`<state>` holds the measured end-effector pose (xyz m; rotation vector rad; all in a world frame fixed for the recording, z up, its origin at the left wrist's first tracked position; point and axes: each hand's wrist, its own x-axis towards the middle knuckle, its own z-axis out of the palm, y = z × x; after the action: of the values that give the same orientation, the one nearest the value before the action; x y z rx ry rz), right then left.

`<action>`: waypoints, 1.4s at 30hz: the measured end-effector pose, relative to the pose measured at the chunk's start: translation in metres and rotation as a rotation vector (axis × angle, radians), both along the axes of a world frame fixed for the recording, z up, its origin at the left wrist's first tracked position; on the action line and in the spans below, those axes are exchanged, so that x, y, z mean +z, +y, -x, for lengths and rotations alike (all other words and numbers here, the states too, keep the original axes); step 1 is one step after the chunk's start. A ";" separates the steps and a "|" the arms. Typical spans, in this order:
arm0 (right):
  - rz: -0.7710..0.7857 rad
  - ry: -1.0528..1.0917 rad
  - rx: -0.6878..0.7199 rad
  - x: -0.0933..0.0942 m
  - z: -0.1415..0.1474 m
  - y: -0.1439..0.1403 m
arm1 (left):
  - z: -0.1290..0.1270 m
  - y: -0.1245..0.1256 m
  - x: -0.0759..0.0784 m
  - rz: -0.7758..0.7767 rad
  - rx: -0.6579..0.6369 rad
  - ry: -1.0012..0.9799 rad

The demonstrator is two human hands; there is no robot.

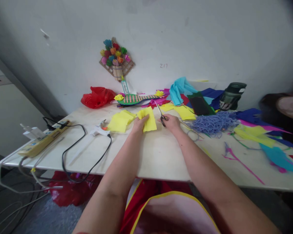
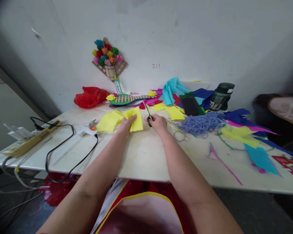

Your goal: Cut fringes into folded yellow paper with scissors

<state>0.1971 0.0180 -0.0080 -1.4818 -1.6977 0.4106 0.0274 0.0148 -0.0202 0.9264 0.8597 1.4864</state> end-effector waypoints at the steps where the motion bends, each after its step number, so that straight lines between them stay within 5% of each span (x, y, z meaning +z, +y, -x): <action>1: -0.033 -0.138 -0.048 0.001 -0.001 -0.001 | 0.000 0.001 -0.001 -0.011 0.008 -0.008; 8: 0.017 -0.581 -0.112 0.006 -0.001 -0.007 | -0.001 -0.001 0.002 0.007 0.042 0.002; 30: 0.126 -0.671 0.081 0.010 0.001 -0.009 | -0.006 -0.010 0.007 -0.029 -0.054 0.026; 36: 0.031 -0.369 0.031 0.012 0.000 -0.007 | -0.007 -0.012 0.010 0.027 -0.027 0.056; 42: 0.139 0.336 0.365 0.002 0.013 -0.008 | -0.016 -0.016 0.010 -0.002 -0.105 0.065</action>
<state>0.1836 0.0103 -0.0055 -1.1152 -1.6867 0.9348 0.0432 -0.0010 -0.0105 1.0110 0.8446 1.3738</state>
